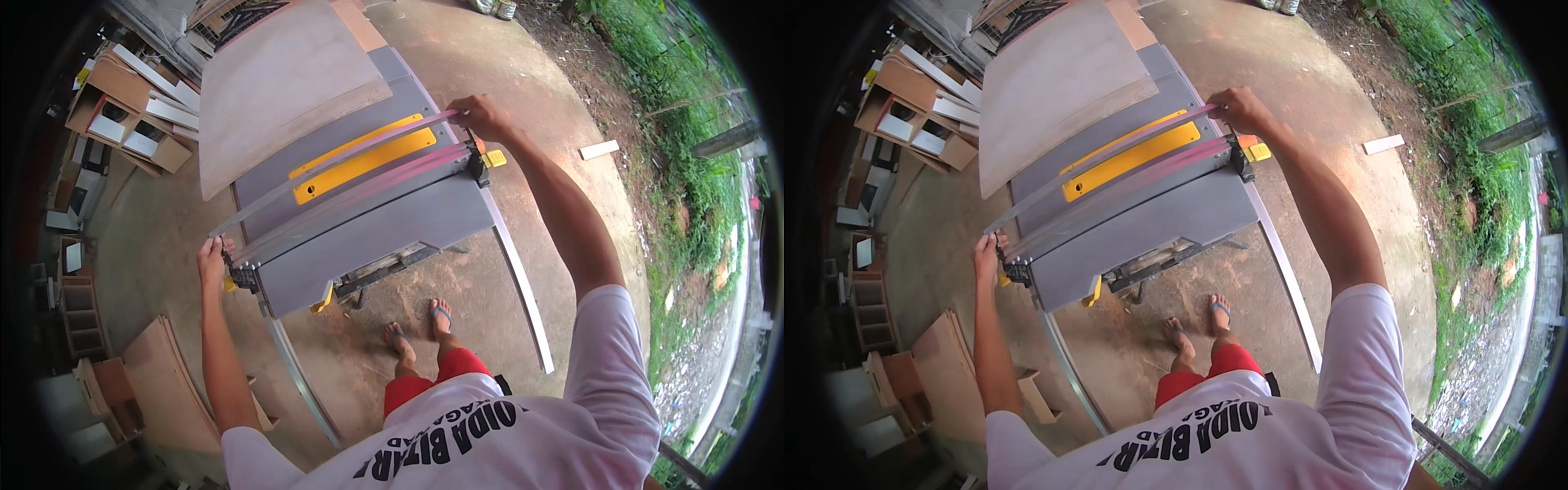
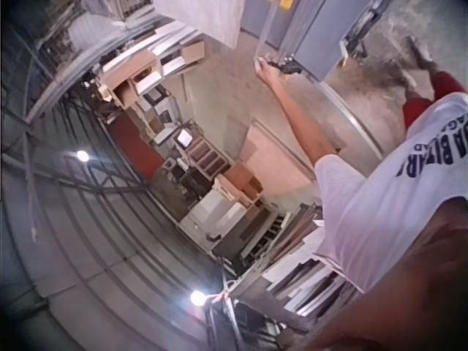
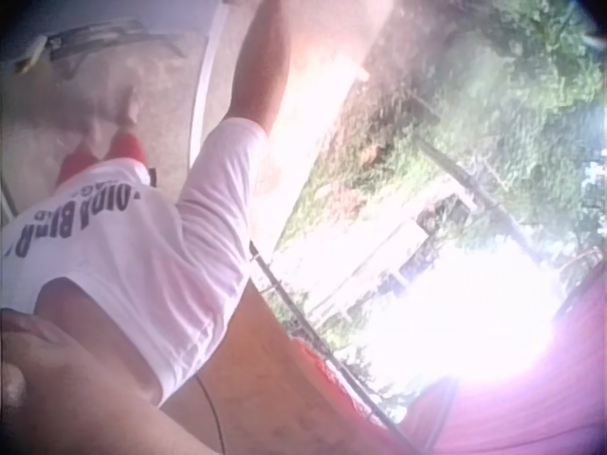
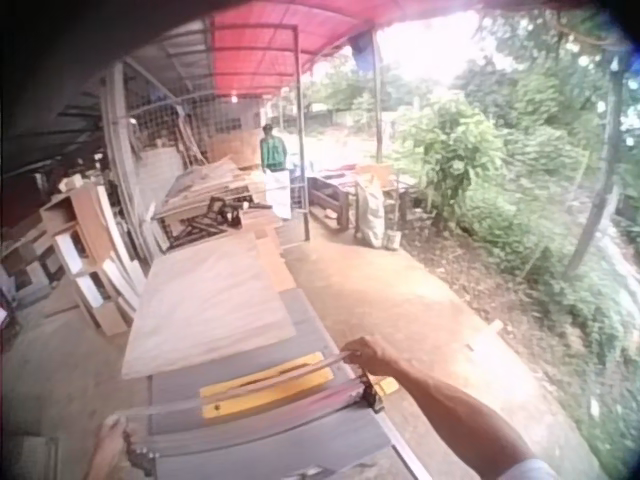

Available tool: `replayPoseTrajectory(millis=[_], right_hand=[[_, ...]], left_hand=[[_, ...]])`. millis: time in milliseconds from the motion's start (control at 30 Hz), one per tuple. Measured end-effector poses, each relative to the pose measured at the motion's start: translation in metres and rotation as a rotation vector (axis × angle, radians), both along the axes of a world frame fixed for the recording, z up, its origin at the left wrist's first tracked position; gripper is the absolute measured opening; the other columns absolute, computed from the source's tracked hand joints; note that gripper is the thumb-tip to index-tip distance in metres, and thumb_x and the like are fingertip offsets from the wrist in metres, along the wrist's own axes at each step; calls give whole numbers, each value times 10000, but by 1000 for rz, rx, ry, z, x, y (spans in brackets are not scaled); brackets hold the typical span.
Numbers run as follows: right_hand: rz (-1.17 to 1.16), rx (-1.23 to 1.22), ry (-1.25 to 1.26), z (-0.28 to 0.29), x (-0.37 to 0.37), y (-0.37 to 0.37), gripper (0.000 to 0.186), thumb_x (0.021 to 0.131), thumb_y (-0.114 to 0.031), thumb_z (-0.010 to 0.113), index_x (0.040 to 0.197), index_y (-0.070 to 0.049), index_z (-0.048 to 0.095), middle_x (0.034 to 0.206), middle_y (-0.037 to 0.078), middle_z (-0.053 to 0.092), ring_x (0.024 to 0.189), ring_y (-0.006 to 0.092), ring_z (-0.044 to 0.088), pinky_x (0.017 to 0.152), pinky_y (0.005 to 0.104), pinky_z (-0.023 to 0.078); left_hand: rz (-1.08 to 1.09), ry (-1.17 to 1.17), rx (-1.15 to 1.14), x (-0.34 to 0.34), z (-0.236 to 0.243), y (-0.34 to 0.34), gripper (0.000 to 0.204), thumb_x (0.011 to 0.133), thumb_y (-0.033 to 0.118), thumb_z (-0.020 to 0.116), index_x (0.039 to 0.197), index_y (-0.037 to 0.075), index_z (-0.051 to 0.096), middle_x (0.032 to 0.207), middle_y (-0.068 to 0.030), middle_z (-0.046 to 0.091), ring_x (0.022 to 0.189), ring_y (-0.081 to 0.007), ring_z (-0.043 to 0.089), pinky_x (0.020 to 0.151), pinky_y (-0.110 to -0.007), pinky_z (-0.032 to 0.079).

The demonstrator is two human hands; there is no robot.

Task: The person marks a large sheet of plywood with a pencil and speed square, then adjusts the table saw fence and pushes the sheet through the blade to cut it. The person handles the sheet and fence multiple times to align and complete the cut.

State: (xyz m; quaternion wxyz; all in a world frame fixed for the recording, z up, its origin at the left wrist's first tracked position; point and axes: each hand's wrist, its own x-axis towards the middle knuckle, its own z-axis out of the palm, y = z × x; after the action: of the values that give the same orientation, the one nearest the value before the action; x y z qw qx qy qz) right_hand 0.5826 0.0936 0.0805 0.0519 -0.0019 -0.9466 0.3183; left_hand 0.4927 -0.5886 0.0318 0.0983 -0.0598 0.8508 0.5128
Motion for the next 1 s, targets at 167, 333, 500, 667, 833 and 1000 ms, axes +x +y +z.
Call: replayPoseTrajectory(millis=[167,333,500,667,833,1000], right_hand=[[-18,4,87,-3,-9,-2,195,889,-79,731,1082,-61,760,948,169,750,877,325,724,778,403,561],[35,-15,165,15,23,3,246,839,27,746,1074,-44,725,1071,125,724,939,311,719,823,382,584],[186,53,221,13,74,4,361,815,120,647,1153,-3,681,1240,142,680,1122,332,692,935,398,596],[141,81,181,3,107,-8,554,805,137,572,1326,-34,652,1411,165,617,1255,368,630,1069,445,539],[-287,-271,61,-10,125,13,432,945,-84,562,1367,-16,624,1440,227,587,1297,356,610,1070,426,514],[-625,-707,-410,-87,96,42,726,1007,-640,521,1414,-44,597,1407,246,607,1243,385,628,1013,469,522]], left_hand=[[210,79,101,-5,-17,6,369,1100,260,496,1349,6,595,1109,-99,723,1015,-211,714,818,-324,511],[101,140,482,29,-6,-2,533,1089,422,431,1458,45,511,1387,-140,616,1295,-266,599,1038,-396,426],[40,338,110,76,11,35,532,1111,394,429,1471,9,497,1504,-154,527,1388,-262,488,1163,-390,335],[47,393,28,102,7,49,529,1096,322,512,1495,-21,472,1521,-157,514,1405,-267,473,1186,-370,320],[118,331,41,107,-27,17,551,1071,373,548,1479,5,507,1515,-151,516,1355,-256,523,1145,-387,382],[551,-326,579,50,-69,-55,477,1054,457,530,1358,98,614,1372,-103,625,1232,-256,602,1096,-444,442]])
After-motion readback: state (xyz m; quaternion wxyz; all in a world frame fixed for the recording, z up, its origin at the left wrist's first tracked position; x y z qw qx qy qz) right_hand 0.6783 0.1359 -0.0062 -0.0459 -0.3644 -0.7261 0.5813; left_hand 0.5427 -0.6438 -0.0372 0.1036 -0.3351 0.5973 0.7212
